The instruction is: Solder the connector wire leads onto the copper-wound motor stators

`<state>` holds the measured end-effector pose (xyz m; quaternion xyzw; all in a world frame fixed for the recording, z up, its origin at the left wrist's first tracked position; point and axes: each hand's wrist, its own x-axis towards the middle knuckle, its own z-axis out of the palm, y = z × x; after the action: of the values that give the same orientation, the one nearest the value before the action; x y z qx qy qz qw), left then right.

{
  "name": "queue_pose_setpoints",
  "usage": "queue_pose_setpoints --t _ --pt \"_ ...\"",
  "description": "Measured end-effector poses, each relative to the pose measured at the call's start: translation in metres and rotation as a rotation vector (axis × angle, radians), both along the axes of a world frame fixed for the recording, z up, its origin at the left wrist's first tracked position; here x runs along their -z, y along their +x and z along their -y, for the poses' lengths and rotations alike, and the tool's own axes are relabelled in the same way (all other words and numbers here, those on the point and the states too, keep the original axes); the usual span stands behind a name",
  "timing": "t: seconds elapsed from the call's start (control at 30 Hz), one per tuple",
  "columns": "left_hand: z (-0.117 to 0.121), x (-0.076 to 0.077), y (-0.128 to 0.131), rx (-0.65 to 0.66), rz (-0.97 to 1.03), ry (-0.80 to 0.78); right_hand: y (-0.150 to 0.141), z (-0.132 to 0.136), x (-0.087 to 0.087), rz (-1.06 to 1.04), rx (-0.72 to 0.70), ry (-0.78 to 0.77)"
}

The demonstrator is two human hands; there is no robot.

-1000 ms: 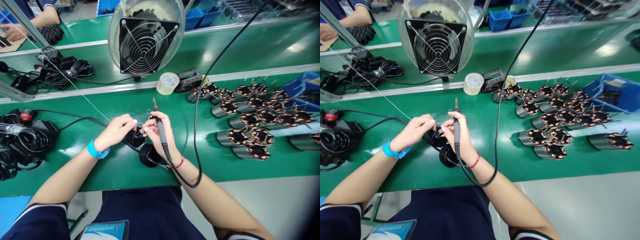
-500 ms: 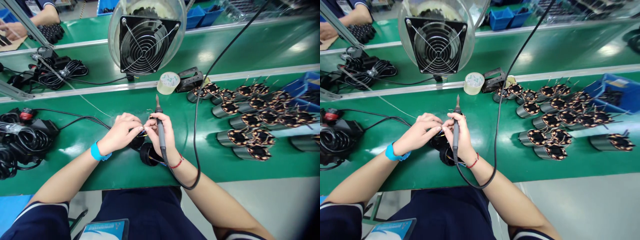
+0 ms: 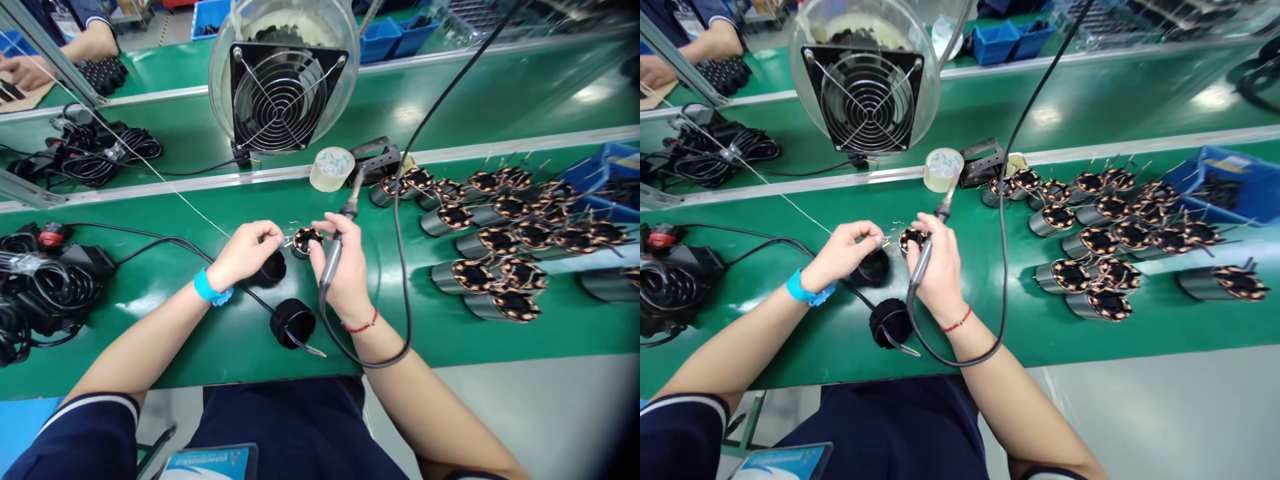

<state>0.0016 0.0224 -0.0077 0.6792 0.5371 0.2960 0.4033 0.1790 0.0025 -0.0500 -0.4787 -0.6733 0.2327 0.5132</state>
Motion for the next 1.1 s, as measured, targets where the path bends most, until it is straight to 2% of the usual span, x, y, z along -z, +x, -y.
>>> queue_pose_setpoints --t 0.07,0.17,0.27,0.4,0.6,0.73,1.0,1.1 --pt "-0.013 0.002 -0.001 -0.009 0.007 0.021 0.006 -0.004 0.001 0.108 0.066 -0.07" --pt "-0.022 0.004 -0.002 -0.007 0.12 -0.008 0.01 -0.008 0.005 0.192 0.03 -0.177" --pt "-0.018 0.003 -0.001 0.041 0.254 -0.135 0.009 -0.014 0.01 0.189 -0.023 -0.187" --pt "-0.007 0.0 0.001 0.123 0.226 -0.243 0.011 -0.022 0.01 0.132 -0.081 -0.151" --pt "-0.011 0.001 0.001 0.101 0.063 -0.129 0.014 -0.012 -0.002 0.029 -0.028 0.044" --pt "-0.022 0.004 0.002 0.056 0.003 -0.033 0.018 -0.001 -0.007 -0.01 -0.083 0.062" --pt "-0.03 0.01 0.003 -0.019 -0.039 0.024 0.024 -0.003 -0.009 -0.075 0.044 0.107" --pt "-0.031 0.012 0.004 -0.025 -0.044 0.021 0.023 -0.004 -0.01 -0.075 0.027 0.161"
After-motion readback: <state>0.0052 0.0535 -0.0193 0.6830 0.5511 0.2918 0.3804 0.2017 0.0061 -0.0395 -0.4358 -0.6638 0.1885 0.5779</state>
